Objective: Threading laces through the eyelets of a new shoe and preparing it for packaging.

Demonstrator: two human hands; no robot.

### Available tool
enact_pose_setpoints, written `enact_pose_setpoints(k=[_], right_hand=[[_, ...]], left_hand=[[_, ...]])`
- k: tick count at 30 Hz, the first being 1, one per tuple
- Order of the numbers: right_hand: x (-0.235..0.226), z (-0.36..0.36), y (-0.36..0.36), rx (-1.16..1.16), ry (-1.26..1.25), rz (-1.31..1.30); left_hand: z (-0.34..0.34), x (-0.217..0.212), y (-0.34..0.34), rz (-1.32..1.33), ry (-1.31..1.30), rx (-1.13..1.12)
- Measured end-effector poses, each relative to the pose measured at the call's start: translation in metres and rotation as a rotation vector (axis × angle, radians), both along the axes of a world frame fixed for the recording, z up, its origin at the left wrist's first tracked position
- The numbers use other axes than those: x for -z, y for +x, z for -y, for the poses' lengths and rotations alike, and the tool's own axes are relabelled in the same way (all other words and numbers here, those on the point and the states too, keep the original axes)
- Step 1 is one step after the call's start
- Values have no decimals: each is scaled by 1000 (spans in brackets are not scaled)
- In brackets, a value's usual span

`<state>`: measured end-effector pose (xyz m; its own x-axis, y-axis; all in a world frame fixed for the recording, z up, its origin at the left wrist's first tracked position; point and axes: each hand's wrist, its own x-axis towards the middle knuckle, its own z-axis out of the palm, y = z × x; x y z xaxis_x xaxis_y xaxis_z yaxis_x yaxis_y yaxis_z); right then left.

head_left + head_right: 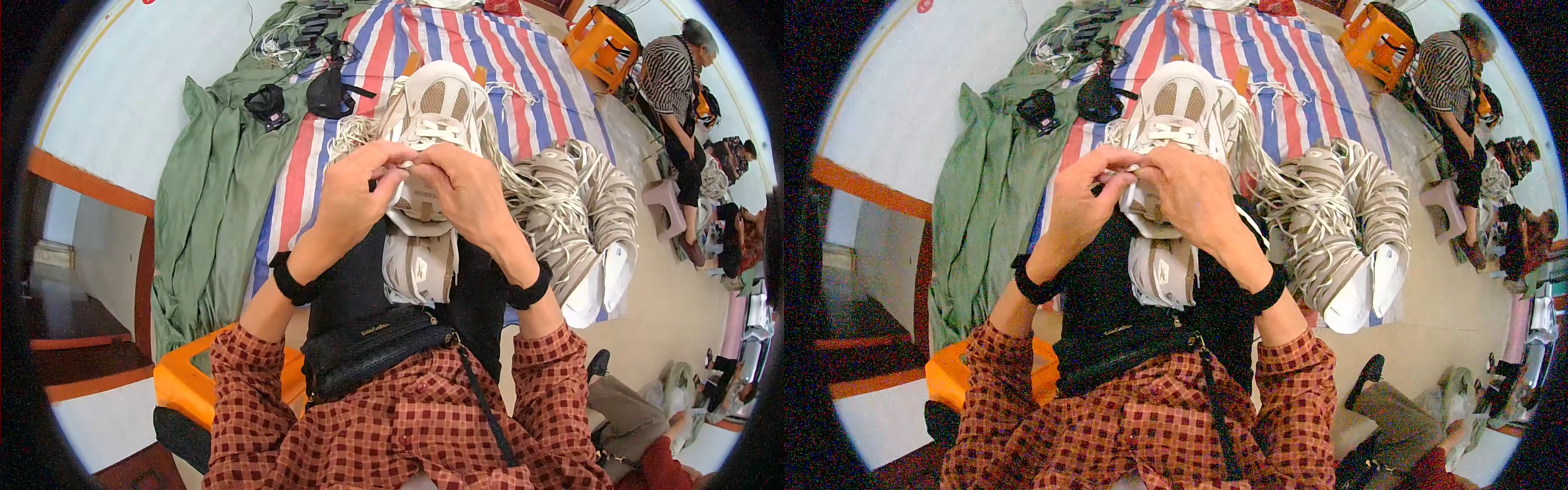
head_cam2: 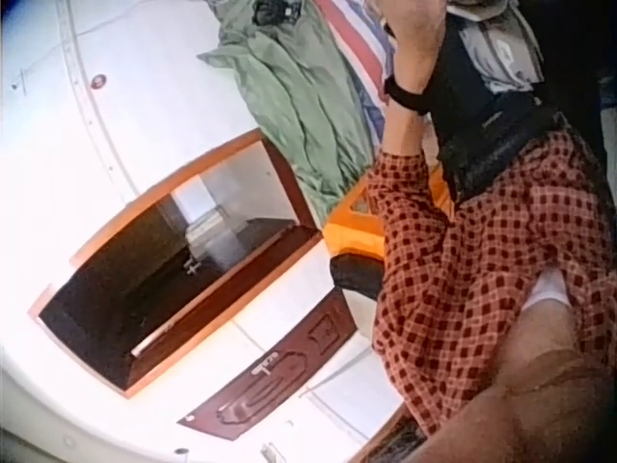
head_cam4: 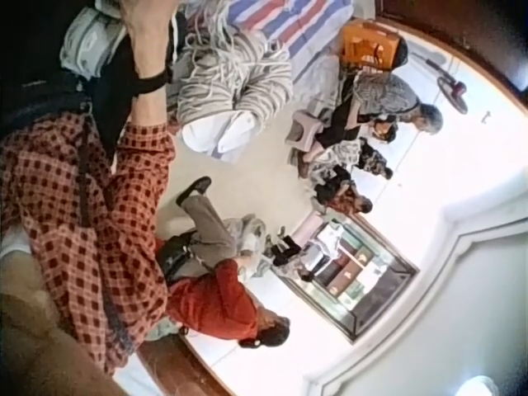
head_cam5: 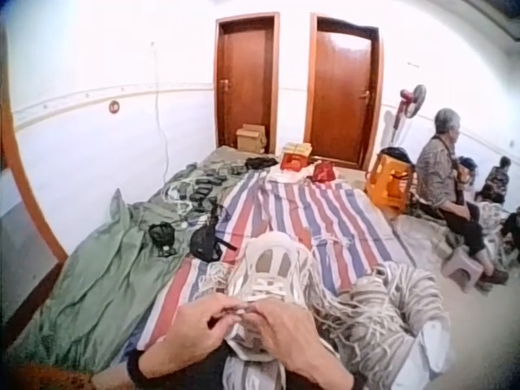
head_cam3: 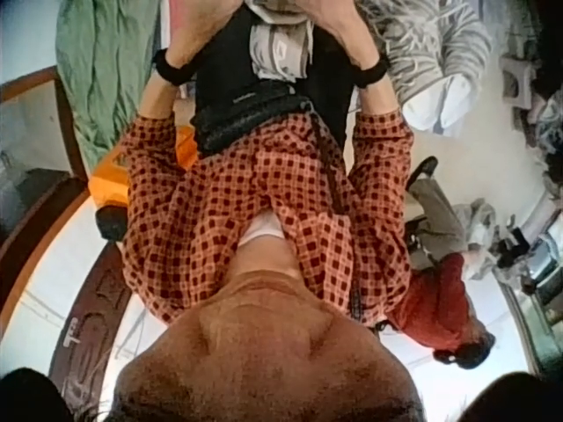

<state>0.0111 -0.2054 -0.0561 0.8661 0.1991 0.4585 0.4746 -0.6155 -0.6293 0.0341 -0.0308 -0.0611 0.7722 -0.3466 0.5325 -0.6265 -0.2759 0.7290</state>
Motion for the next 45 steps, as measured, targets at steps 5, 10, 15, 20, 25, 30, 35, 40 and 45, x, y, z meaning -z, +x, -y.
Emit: enact_pose_setpoints(k=[5,10,15,20,25,30,35,40,45], right_hand=[[4,-3,4,120,-57,60],[10,-1,17,252,-225,114],[9,1,31,343,120,-24],[11,0,31,334,116,-35],[15,3,34,314,187,-33],[11,11,24,385,265,15],[78,10,4,548,-117,140],[58,-11,-10,600,51,322],[65,15,-20,445,63,415]], left_hand=[[-4,2,18,205,106,-143],[-1,3,31,239,168,-209],[4,7,30,336,253,-253],[2,4,32,463,455,-260],[8,-14,35,623,690,-189],[22,-23,46,738,753,31],[3,13,22,453,769,-213],[-2,3,9,316,716,-236],[9,20,17,412,849,-239]])
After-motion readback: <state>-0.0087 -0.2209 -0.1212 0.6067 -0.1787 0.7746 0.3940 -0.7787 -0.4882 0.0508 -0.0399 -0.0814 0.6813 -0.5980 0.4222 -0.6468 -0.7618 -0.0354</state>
